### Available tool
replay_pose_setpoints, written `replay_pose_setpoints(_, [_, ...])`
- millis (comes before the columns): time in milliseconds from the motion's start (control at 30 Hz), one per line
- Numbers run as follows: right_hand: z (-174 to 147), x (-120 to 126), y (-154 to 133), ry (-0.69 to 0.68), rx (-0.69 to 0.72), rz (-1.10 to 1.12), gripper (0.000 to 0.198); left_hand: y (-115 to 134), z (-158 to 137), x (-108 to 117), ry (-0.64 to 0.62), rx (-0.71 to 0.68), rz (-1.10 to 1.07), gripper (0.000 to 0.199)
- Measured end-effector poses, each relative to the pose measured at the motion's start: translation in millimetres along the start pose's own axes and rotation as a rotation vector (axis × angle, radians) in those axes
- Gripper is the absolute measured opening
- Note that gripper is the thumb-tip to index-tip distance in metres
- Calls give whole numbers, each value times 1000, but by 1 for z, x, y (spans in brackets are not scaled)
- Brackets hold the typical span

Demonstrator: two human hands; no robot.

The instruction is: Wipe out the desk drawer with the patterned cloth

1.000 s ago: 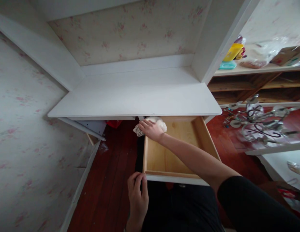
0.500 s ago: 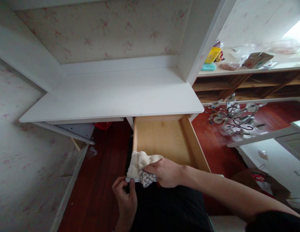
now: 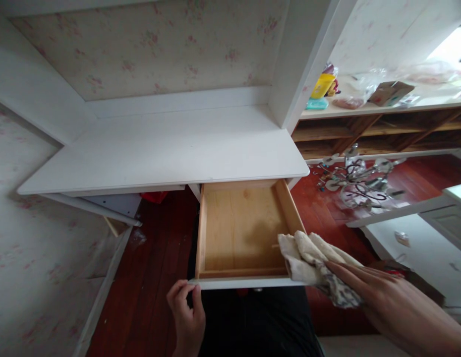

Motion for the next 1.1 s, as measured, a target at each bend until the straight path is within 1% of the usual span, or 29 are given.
replay_pose_setpoints(67, [-12,14,9,68,-55,-60,97,-2,0,-1,-11,4,11,12])
replay_pose_setpoints(133, [-22,19,6,125,-77,-100,94,-2,0,-1,-16,1,22,12])
replay_pose_setpoints(167, [-25,17,-1,144,-64,-107,93,-1,0,-1,-13,-6,29,12])
replay_pose_setpoints(233, [-28,-4,-24,118,23,-110,93,2,2,0,-3,-35,37,10])
replay_pose_setpoints(300, [-28,-35,-43,62,110,-117,95,8,4,0,6,-77,33,9])
replay_pose_setpoints(367, [-25,-60,-48,41,135,-128,96,12,6,1,10,-115,28,9])
replay_pose_setpoints(433, [-14,-72,-37,56,101,-123,89,15,8,1,5,-141,32,9])
replay_pose_setpoints(500, [5,-76,-13,36,11,-96,73,16,8,2,7,-151,33,9])
replay_pose_setpoints(533, [16,-78,2,0,-57,-76,64,15,8,2,10,-153,31,9])
replay_pose_setpoints(600, [41,-84,30,-120,-191,-10,52,13,7,2,17,-143,22,9])
replay_pose_setpoints(667, [66,-89,45,-221,-245,49,46,10,6,1,12,-118,10,10])
replay_pose_setpoints(733, [91,-87,52,-232,-242,33,43,7,5,0,3,-92,-3,10])
replay_pose_setpoints(800, [113,-79,57,-167,-230,-40,44,6,4,0,8,-77,-10,9])
replay_pose_setpoints(867, [130,-64,61,-61,-228,-115,44,7,4,1,18,-70,-8,9])
replay_pose_setpoints(933, [140,-45,63,69,-224,-172,44,8,5,2,18,-68,-8,8])
replay_pose_setpoints(1033, [148,-14,59,249,-198,-236,46,8,5,1,7,-70,-14,7])
replay_pose_setpoints(1100, [149,3,52,331,-163,-254,47,8,6,1,4,-73,-14,7])
Point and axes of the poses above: each hand's wrist, its own z-axis towards the middle knuckle, its own x-axis out of the back of the hand, y = z × x, the point moved 10 cm from there along z, towards the middle knuckle, and after that the axes turned 1 degree about x, right-handed, at the moved point
